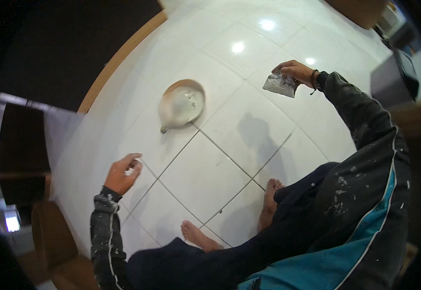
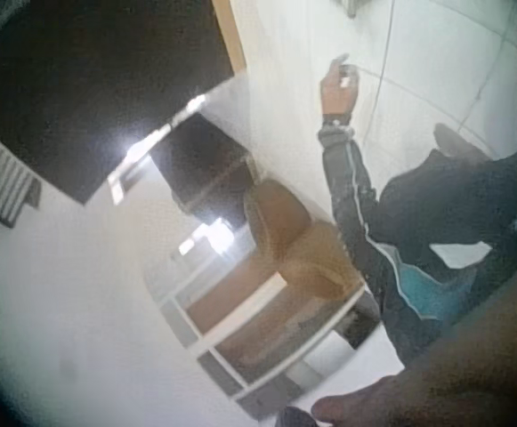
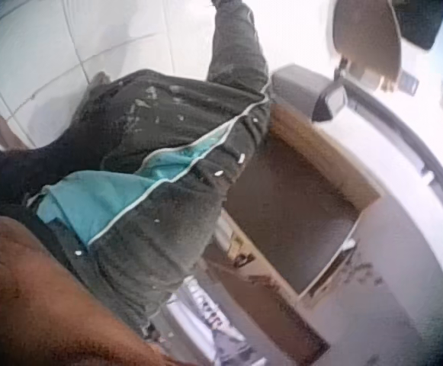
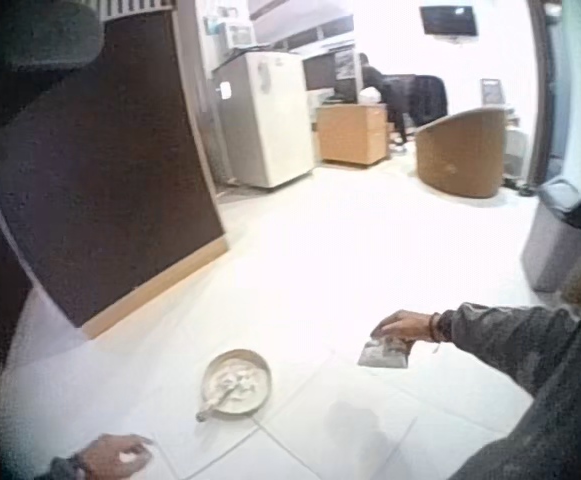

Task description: The person applies grout to the gaps between floor tiles using a scraper, repeatedly picking up material from a container and wiping it into the tile joints.

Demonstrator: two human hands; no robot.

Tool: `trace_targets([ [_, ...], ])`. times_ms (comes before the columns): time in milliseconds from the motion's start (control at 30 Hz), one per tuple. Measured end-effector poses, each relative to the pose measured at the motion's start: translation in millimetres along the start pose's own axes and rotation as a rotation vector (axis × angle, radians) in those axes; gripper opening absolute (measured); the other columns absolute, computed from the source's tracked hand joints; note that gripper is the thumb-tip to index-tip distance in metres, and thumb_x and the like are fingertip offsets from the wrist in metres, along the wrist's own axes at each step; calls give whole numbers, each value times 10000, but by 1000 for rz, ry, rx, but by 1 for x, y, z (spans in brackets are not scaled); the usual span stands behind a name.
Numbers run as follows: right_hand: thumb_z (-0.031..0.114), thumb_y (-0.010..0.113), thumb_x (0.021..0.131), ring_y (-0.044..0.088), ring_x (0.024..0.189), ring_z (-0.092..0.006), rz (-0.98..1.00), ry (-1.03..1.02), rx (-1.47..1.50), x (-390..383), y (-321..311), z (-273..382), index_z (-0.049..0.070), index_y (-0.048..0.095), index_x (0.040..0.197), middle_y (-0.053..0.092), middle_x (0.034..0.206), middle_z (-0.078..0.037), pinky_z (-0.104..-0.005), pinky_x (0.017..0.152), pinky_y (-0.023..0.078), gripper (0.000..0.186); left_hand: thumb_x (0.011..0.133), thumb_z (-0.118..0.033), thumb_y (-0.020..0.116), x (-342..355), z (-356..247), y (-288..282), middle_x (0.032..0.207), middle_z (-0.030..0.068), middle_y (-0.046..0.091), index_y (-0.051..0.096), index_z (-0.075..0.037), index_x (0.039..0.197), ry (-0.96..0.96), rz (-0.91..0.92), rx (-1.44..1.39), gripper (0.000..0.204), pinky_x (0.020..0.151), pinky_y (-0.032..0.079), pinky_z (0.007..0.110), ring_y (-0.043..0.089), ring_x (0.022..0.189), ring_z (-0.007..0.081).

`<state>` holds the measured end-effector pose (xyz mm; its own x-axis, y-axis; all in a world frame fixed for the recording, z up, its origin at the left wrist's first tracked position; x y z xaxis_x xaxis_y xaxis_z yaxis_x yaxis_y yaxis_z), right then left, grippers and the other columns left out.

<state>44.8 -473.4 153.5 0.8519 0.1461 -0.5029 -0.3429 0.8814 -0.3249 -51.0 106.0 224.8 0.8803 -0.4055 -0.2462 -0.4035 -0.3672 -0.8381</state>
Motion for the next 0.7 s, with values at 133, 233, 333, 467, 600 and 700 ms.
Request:
trace_targets([
  [133, 226, 521, 863, 698, 884, -273, -122, 84, 21, -105, -6, 10, 37, 624, 1237, 626, 1130, -145, -389, 713, 640, 432, 910, -128, 635, 47, -3, -24, 886, 93, 717, 622, -53, 1172, 66, 73, -105, 273, 736, 543, 317, 682, 814, 179],
  [233, 152, 483, 854, 685, 898, -204, -295, 118, 175, -188, 8, -12, 25, 586, 1284, 634, 1133, -137, -336, 740, 612, 460, 907, -119, 626, 78, -4, 7, 923, 101, 710, 623, -54, 1161, 236, 170, -128, 262, 728, 546, 317, 682, 820, 191],
  [333, 133, 483, 860, 686, 853, -152, -469, 109, 443, -259, 45, -51, -12, 537, 1317, 647, 1100, -116, -317, 725, 611, 483, 884, -120, 646, 98, -5, 69, 1010, 128, 675, 632, -61, 1139, 495, 165, -118, 262, 700, 554, 323, 679, 835, 233],
  [467, 202, 511, 924, 647, 843, -141, -793, 35, 812, -347, 148, -119, 9, 446, 1403, 635, 1011, -48, -329, 734, 578, 520, 820, -144, 674, 110, 6, 147, 1346, 200, 499, 528, -23, 1279, 748, -60, 298, 496, 1046, 408, 460, 473, 1257, 373],
  [600, 188, 546, 885, 640, 1036, -231, -1073, 145, 1014, -460, 252, -202, -3, 480, 1381, 626, 1173, -139, -392, 877, 539, 535, 781, -162, 673, 137, 17, 182, 1515, 220, 287, 408, 10, 1396, 654, -123, 362, 692, 1166, 223, 499, 259, 1398, 429],
  [700, 288, 343, 1008, 488, 1208, -369, -627, 480, -285, -246, 341, -190, 26, 557, 1208, 563, 1289, -188, -442, 1063, 339, 393, 760, -125, 660, 146, 4, 233, 1519, 214, 277, 405, 11, 1396, 711, -62, 308, 699, 1175, 200, 495, 236, 1407, 424],
])
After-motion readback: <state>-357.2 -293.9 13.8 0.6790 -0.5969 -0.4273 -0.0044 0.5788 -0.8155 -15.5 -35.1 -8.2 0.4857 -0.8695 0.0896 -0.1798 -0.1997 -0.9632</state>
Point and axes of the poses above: each hand's wrist, its own x-axis towards the middle knuckle, its own y-axis out of the palm, z = x × y, the point moved 4 cm from there along x, towards the middle knuckle
